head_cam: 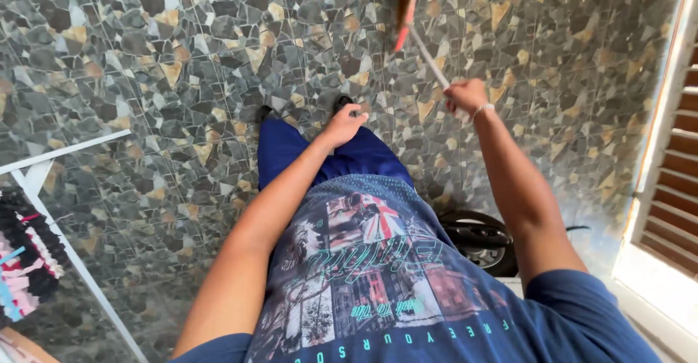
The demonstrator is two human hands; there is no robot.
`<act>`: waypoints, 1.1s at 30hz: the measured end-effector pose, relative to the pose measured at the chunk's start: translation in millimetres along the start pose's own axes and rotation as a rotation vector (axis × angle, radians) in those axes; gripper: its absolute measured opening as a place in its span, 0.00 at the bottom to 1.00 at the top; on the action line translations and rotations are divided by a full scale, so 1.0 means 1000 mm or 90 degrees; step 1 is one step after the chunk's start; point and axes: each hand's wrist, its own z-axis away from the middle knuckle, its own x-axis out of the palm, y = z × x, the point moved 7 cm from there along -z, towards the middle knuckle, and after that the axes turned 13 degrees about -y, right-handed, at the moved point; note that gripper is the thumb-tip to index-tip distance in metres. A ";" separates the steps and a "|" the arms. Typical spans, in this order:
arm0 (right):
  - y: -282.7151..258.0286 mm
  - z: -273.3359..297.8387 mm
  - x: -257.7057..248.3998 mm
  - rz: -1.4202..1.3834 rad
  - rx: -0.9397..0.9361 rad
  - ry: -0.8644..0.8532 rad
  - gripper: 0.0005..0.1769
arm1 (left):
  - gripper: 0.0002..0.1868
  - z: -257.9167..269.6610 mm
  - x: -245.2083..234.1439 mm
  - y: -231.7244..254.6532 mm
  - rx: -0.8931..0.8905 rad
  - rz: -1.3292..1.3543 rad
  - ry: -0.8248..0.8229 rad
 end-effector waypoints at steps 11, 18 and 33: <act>-0.146 0.025 0.326 -0.054 -0.039 -0.306 0.20 | 0.12 -0.030 -0.115 -0.113 -0.180 0.475 0.441; -0.231 0.007 0.387 0.177 -0.165 -0.273 0.26 | 0.15 -0.015 -0.225 -0.189 -0.240 0.472 0.549; -0.229 0.075 0.228 0.348 -0.159 0.147 0.14 | 0.59 -0.151 -0.027 -0.001 -0.134 0.436 0.013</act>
